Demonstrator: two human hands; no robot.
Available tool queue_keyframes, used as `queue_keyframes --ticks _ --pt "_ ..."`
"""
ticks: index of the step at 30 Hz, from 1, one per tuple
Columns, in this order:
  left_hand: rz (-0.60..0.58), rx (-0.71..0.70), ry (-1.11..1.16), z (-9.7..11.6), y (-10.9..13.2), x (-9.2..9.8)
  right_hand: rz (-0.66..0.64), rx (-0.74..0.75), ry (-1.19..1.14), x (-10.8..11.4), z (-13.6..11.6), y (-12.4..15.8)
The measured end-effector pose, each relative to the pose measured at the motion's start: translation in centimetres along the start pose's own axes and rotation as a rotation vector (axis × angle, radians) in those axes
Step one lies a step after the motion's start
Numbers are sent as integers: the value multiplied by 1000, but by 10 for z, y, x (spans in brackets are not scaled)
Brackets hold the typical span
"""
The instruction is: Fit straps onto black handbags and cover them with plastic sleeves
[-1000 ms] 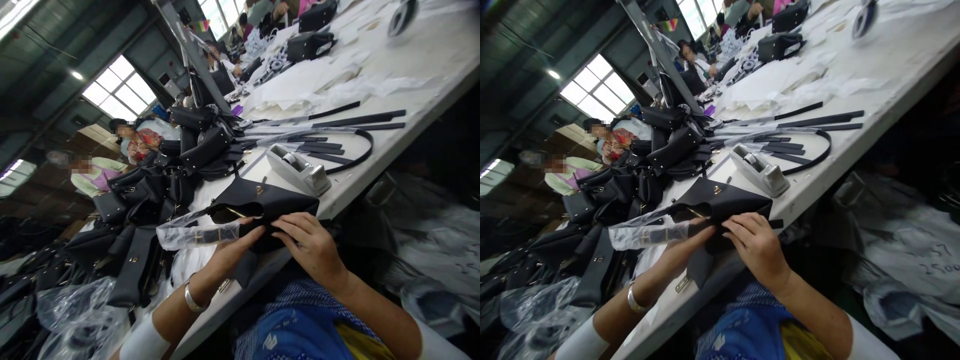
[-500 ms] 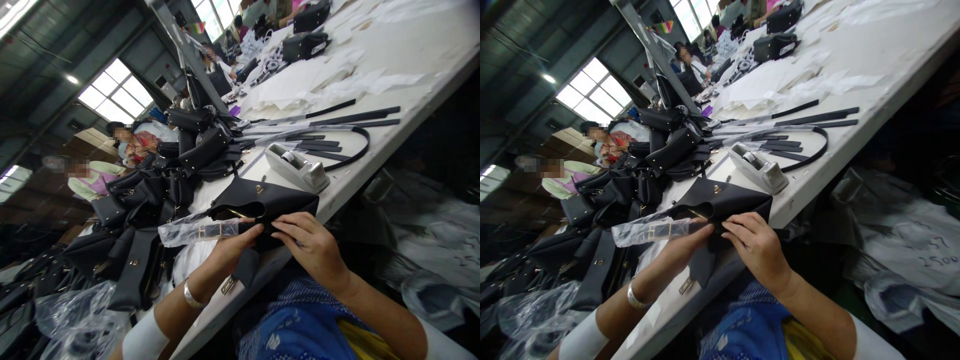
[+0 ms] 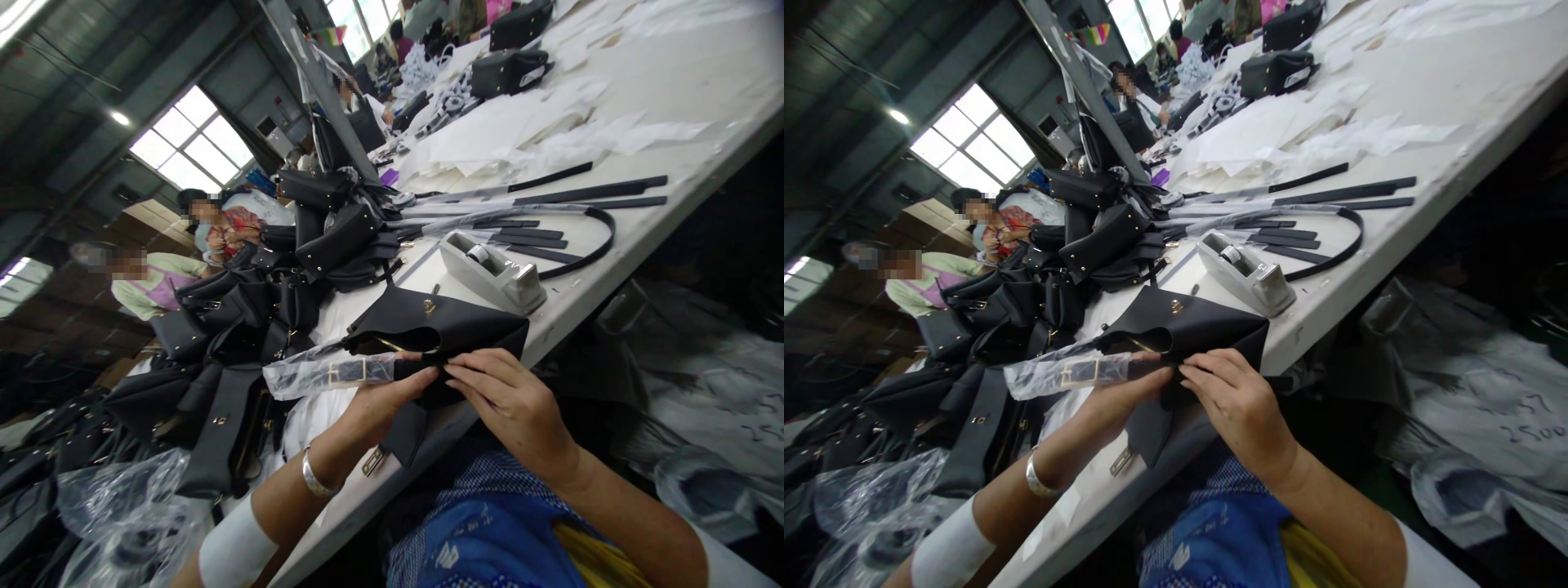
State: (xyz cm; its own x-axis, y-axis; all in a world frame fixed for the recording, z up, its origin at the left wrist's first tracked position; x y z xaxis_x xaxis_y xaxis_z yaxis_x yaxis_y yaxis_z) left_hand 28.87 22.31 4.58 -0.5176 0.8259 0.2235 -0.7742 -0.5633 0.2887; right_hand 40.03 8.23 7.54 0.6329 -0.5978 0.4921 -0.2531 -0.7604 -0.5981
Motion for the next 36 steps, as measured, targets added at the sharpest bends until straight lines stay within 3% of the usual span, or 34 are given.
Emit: queue_keyframes --ticks 4,13,21,24,26,28,30,31,33,36 --pt "-93 -21 70 4 -1 -9 -2 5 10 0 -2 1" --pt "-84 -99 172 -5 -8 -9 53 33 -28 -6 2 0" --pt "-126 -96 259 -9 -5 -11 15 14 -85 -9 13 2" --pt "-109 -70 216 -10 -1 -9 -87 48 -115 2 10 -3" --pt "-89 -39 158 -11 4 -7 -96 42 -137 21 14 -13" --pt "-88 -9 119 -15 9 -7 -16 -37 -93 46 33 -32" --pt "-89 0 111 -19 13 -8 -26 -128 10 52 59 -62" --pt "-88 -5 108 -20 14 -8 -126 -152 65 40 72 -81" --pt "-78 -28 102 -21 15 -9 -449 -114 121 -7 96 -117" --pt "-78 -27 134 -23 17 -11 -708 -58 130 -72 124 -153"
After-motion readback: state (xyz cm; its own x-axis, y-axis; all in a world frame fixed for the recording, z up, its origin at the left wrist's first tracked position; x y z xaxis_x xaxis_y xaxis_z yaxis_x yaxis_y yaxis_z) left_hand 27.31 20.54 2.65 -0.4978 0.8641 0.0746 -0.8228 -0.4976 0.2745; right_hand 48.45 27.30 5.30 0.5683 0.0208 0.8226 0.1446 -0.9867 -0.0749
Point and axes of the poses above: each hand's wrist, its own y-axis away from the middle knuckle, its own x-axis out of the back of the hand, z = x × y, the point moved 10 cm from there along -y, towards the middle knuckle, and after that the axes turned 14 degrees about -z, right-handed, at the moved point
